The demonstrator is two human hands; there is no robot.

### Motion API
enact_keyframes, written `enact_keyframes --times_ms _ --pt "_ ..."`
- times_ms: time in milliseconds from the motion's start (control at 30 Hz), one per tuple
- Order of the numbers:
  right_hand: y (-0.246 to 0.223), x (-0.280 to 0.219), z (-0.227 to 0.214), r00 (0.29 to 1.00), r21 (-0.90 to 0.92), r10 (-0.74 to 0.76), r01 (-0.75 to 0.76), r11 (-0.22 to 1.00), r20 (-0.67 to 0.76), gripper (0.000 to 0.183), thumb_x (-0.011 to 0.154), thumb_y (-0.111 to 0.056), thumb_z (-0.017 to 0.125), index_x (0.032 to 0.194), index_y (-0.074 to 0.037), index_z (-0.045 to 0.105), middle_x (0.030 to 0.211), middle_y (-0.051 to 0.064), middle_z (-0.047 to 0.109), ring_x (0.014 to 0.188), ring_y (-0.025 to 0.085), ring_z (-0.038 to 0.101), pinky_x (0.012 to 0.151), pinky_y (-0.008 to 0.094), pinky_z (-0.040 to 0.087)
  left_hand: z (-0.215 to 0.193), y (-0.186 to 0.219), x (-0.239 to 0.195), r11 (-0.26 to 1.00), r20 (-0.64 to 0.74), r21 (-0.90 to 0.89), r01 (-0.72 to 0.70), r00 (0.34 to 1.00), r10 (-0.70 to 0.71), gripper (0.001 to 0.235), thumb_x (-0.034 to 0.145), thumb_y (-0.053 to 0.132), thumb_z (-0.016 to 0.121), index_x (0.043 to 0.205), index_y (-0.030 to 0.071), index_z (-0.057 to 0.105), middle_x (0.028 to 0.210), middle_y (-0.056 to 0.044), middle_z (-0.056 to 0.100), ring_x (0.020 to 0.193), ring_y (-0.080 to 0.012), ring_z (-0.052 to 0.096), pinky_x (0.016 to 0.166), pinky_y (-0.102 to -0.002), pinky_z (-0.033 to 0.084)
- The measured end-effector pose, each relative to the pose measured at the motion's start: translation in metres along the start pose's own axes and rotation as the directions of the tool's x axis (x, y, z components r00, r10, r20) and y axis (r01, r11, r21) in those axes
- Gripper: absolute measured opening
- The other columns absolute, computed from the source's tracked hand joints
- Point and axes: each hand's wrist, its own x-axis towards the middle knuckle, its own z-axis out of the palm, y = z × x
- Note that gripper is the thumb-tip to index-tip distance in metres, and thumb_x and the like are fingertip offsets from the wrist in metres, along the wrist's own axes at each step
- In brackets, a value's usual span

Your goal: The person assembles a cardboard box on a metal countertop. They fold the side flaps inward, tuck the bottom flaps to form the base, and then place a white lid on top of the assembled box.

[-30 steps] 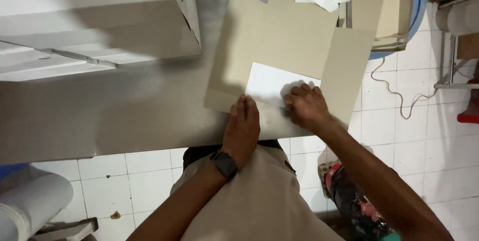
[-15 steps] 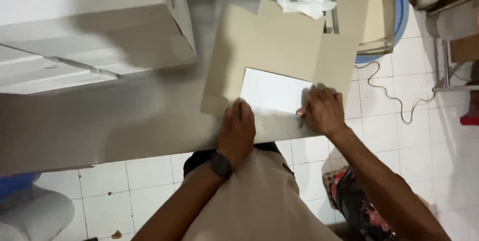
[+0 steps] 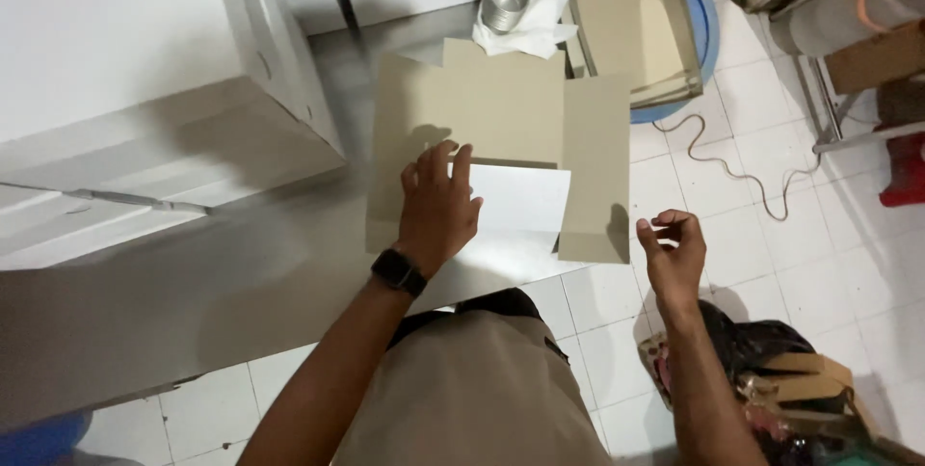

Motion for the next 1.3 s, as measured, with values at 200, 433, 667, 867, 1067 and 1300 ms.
enact_keyframes --times_ms 200,433,667,867,1067,1300 --pt "-0.003 -0.024 -0.007 0.975 0.203 0.214 -0.223 0.954 0.065 0.028 0.095 -0.006 0.073 0.114 -0.002 0.053 0.102 0.013 0.063 0.093 0.023 0.059 0.078 0.033 0.048 0.022 0.010 0.010 0.985 0.029 0.109 -0.137 0.991 0.134 0.081 0.078 0.027 0.084 0.146 0.004 0.047 0.139 -0.018 0.046 0.133 -0.0375 0.044 0.105 -0.057 0.037" --pt "-0.006 -0.024 -0.005 0.924 0.392 0.338 -0.381 0.837 0.176 0.020 0.100 -0.011 0.064 0.116 -0.002 0.055 0.104 0.013 0.061 0.091 0.024 0.065 0.077 0.033 0.052 0.025 0.013 -0.004 0.955 0.009 0.178 -0.237 0.971 0.239 0.059 0.081 0.032 0.080 0.131 0.009 0.060 0.107 -0.007 0.058 0.101 -0.0253 0.060 0.103 -0.055 0.039" --pt "-0.071 -0.022 -0.005 0.864 0.212 0.321 -0.423 0.881 0.388 0.046 0.089 -0.009 0.073 0.126 0.008 0.052 0.111 0.029 0.055 0.096 0.040 0.060 0.080 0.051 0.053 0.030 0.033 -0.049 0.961 0.117 -0.094 -0.262 0.955 0.272 0.045 0.078 0.014 0.081 0.117 0.005 0.062 0.113 -0.015 0.054 0.096 -0.0380 0.061 0.083 -0.051 0.049" --pt "-0.007 -0.011 0.005 0.851 0.192 0.312 -0.420 0.887 0.422 0.035 0.089 -0.003 0.073 0.120 0.006 0.060 0.103 0.023 0.059 0.088 0.037 0.066 0.074 0.051 0.059 0.020 0.032 -0.035 0.970 0.021 0.106 -0.218 0.976 0.217 0.079 0.075 0.014 0.087 0.143 -0.001 0.051 0.131 -0.025 0.050 0.119 -0.0417 0.054 0.104 -0.057 0.039" --pt "-0.017 -0.016 0.017 0.823 0.353 0.386 -0.538 0.766 0.416 0.034 0.092 -0.003 0.066 0.123 0.006 0.056 0.105 0.017 0.054 0.087 0.030 0.067 0.073 0.044 0.064 0.039 0.019 -0.033 0.955 0.078 0.135 -0.263 0.964 0.255 0.041 0.077 0.005 0.073 0.116 0.002 0.061 0.099 -0.012 0.058 0.095 -0.0317 0.062 0.097 -0.052 0.043" --pt "0.023 -0.004 0.016 0.754 0.440 0.464 -0.652 0.618 0.466 0.032 0.096 -0.009 0.063 0.124 0.005 0.056 0.101 0.011 0.058 0.082 0.024 0.072 0.069 0.041 0.068 0.010 0.048 -0.077 0.876 0.099 -0.398 -0.273 0.936 0.337 0.005 0.100 0.004 0.053 0.096 0.003 0.056 0.093 -0.017 0.055 0.085 -0.0432 0.060 0.073 -0.052 0.047"
